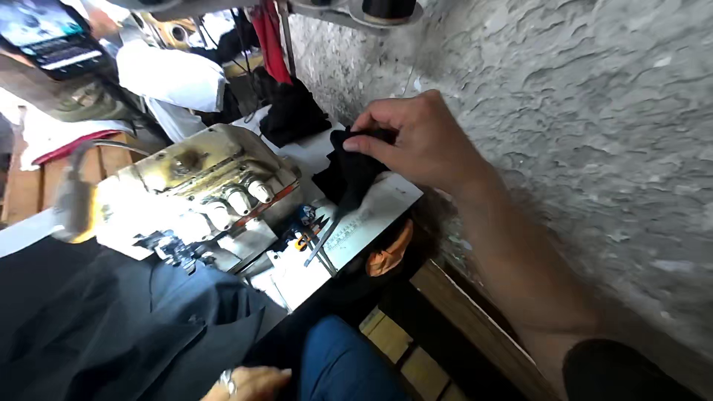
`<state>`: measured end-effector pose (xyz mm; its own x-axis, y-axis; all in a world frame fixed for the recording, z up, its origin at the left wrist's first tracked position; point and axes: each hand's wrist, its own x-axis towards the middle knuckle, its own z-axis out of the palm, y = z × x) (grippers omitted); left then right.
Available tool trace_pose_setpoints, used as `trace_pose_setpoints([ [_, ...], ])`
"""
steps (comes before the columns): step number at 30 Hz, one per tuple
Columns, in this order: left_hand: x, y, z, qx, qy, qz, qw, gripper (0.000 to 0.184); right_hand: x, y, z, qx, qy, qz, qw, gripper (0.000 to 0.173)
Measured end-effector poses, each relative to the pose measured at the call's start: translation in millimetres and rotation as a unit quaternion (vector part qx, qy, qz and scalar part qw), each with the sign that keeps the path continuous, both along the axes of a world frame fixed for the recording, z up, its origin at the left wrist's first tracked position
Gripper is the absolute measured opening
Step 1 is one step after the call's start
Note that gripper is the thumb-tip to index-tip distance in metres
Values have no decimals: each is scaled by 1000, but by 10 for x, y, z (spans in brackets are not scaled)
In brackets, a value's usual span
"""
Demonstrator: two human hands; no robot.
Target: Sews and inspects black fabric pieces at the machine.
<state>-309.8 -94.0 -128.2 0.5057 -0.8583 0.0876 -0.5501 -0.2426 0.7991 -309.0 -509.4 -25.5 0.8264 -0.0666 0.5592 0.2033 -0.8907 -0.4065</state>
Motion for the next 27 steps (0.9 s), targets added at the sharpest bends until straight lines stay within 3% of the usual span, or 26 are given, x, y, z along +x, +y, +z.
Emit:
trace_pose_setpoints([
  [3, 148, -420, 550, -161, -55, 36, 985, 31, -335, 564, 380, 109, -14, 79, 991, 19],
  [6, 91, -730, 959, -307, -20, 61, 950, 54, -554, 1165, 335, 218, -17, 127, 967, 20],
  [7, 35, -747, 1027, -335, -24, 66, 939, 51, -613, 1339, 271, 245, -21, 131, 960, 19],
  [9, -81, -652, 1043, -377, -58, 97, 919, 23, -702, 1601, 132, 313, -29, 185, 931, 13],
  [13, -262, -55, 804, -356, -44, 87, 929, 14, -703, 2052, -384, 463, 27, 335, 820, 13],
  [16, -382, 352, 898, -269, -86, 46, 958, 21, -603, 2359, -688, 534, 91, 426, 725, 19],
  [18, -418, 494, 992, -202, -129, 50, 970, 17, -559, 2511, -730, 536, 118, 473, 689, 19],
  [23, -446, 511, 955, -182, -199, 85, 959, 12, -466, 2685, -830, 530, 179, 496, 664, 12],
  [27, -390, 408, 726, -112, -176, 61, 976, 17, -477, 2597, -1303, 521, 223, 438, 697, 24],
])
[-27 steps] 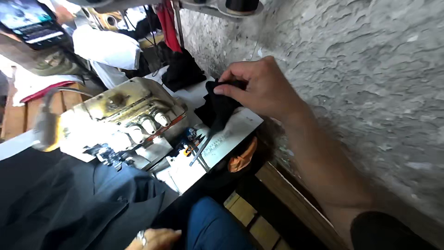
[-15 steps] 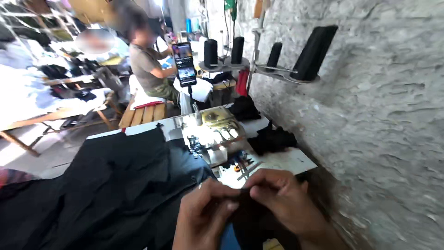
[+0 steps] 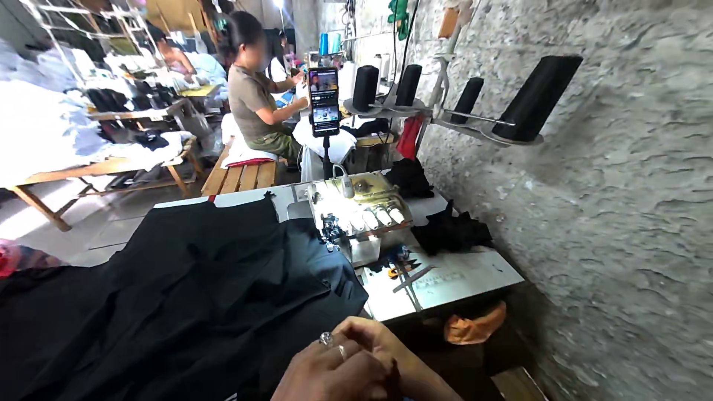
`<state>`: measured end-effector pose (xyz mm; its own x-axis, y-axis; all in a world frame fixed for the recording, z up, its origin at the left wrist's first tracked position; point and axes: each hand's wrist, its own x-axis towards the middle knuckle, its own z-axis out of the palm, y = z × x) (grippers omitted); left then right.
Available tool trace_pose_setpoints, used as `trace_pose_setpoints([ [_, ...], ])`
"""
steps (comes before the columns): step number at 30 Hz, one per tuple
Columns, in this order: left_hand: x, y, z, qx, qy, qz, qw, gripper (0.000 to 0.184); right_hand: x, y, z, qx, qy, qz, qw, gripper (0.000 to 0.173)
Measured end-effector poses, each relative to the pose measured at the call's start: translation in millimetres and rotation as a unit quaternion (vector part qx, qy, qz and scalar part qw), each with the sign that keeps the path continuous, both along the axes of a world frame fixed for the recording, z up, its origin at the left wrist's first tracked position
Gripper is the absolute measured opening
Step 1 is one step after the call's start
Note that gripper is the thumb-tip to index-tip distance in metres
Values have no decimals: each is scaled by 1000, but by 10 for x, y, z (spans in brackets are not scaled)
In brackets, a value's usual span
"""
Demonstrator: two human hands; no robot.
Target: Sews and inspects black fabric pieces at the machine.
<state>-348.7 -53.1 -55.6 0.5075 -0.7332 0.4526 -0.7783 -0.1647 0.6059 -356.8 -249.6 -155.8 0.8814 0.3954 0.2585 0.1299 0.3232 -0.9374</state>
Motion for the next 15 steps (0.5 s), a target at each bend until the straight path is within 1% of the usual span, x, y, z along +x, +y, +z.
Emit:
trace_pose_setpoints([
  [2, 39, -22, -155, 36, 1, 65, 997, 17, -114, -156, -30, 32, 76, 3, 997, 60],
  [3, 47, -16, -214, 35, 6, 104, 994, 15, -178, -231, 0, 26, 96, 8, 995, 66],
  [4, 51, -3, -256, 25, 21, 134, 990, 13, -226, -271, 19, 7, 80, 5, 997, 60],
  [5, 62, 12, -287, 8, 50, 150, 987, 12, -249, -268, 50, -25, 43, -18, 999, 43],
  [6, 85, 36, -329, -14, 92, 149, 984, 12, -268, -219, 110, -59, 18, -66, 996, 26],
  [7, 114, 73, -391, -34, 142, 130, 981, 13, -283, -149, 164, -91, 2, -122, 988, 18],
  [8, 150, 116, -464, -45, 187, 102, 976, 17, -280, -94, 197, -117, -14, -159, 980, 18],
  [9, 183, 143, -536, -46, 209, 78, 974, 23, -266, -56, 211, -132, -33, -176, 975, 20],
  [10, 198, 138, -591, -50, 204, 73, 975, 27, -251, -24, 216, -143, -48, -178, 972, 23],
  [12, 190, 90, -604, -57, 158, 110, 980, 31, -220, 32, 229, -175, -46, -158, 971, 37],
  [14, 268, 133, -519, -59, 88, 170, 980, 29, -166, 18, 223, -225, -19, -108, 968, 51],
  [15, 354, 215, -484, -58, 55, 205, 975, 26, -137, -21, 180, -247, -15, -72, 966, 50],
])
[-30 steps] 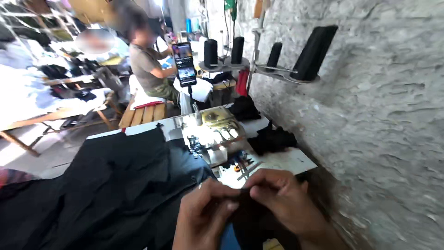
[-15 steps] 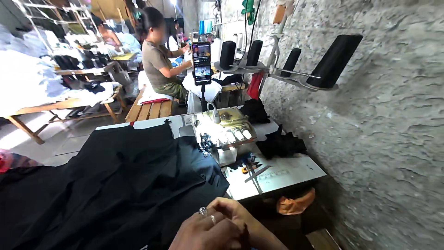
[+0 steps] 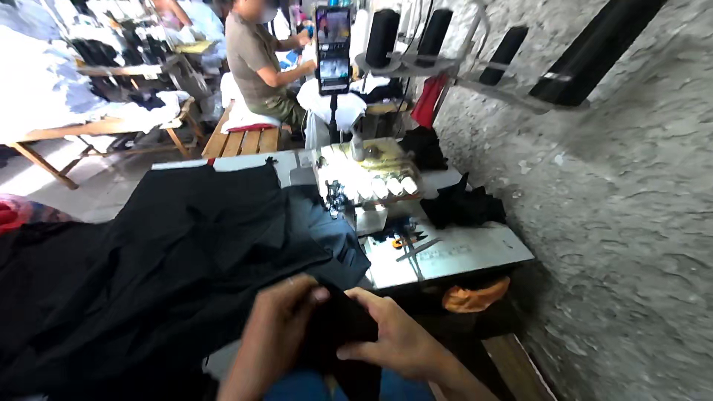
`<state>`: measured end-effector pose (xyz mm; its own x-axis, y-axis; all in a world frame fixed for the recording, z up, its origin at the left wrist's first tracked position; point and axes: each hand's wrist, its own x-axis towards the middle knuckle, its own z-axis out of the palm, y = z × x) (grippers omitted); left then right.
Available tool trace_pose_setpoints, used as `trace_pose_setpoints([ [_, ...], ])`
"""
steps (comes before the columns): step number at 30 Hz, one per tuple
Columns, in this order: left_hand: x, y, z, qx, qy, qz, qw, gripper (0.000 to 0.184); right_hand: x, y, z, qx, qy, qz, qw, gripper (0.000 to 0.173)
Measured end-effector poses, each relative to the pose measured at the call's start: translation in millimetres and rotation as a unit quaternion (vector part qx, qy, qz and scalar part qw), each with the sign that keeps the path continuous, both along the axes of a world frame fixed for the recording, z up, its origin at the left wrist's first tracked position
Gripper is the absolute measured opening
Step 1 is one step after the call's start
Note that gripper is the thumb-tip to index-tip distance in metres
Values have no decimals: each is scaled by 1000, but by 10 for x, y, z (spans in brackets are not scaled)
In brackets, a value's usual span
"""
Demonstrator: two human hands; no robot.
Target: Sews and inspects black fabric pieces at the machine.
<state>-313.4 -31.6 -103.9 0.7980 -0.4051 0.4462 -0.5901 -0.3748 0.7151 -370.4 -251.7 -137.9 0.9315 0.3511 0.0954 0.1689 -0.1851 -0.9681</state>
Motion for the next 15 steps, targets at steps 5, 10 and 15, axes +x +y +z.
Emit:
trace_pose_setpoints([
  [5, 276, 567, -322, 35, 36, 161, 986, 19, -37, -46, -324, 73, 98, -52, 991, 12],
  [10, 440, 600, -617, 9, 57, 216, 975, 26, 73, -10, -365, 120, 148, -133, 973, 11],
  [15, 779, 624, -451, 73, -4, 199, 977, 25, 226, 115, -231, 35, 177, -98, 979, 23],
])
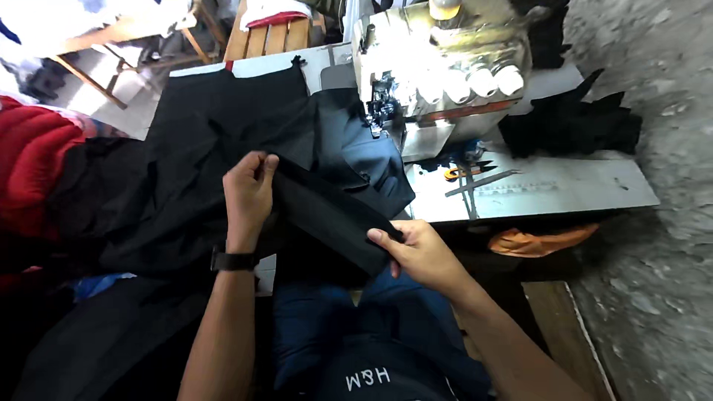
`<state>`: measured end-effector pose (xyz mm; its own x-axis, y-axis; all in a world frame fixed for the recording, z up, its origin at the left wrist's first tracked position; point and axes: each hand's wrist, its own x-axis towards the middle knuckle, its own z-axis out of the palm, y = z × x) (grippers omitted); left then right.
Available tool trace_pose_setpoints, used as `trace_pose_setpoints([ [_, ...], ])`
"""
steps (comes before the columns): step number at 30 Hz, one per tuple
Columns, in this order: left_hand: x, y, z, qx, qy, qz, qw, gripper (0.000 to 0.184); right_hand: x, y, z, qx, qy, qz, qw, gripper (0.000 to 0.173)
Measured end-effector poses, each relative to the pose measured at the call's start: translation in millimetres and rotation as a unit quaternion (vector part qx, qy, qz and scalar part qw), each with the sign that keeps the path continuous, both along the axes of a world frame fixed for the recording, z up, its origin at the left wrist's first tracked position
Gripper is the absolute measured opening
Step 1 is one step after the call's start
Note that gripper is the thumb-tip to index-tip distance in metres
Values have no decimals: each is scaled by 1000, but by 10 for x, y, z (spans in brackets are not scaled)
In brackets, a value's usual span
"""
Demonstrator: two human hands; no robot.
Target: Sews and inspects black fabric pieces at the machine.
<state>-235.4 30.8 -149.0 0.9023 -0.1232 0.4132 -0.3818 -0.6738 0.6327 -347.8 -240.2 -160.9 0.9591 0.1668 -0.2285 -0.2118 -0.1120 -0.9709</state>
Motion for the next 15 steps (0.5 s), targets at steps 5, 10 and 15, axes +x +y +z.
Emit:
trace_pose_setpoints([
  [5, 572, -18, -317, 53, 27, 24, 998, 36, 232, 197, -82, 23, 39, 58, 997, 30],
  [10, 735, 38, -597, 131, 63, 25, 989, 44, 79, 203, -253, -134, -9, 79, 988, 49],
  [15, 768, -41, -705, 184, 72, 68, 978, 43, -740, -332, -314, -173, -114, 60, 976, 51],
])
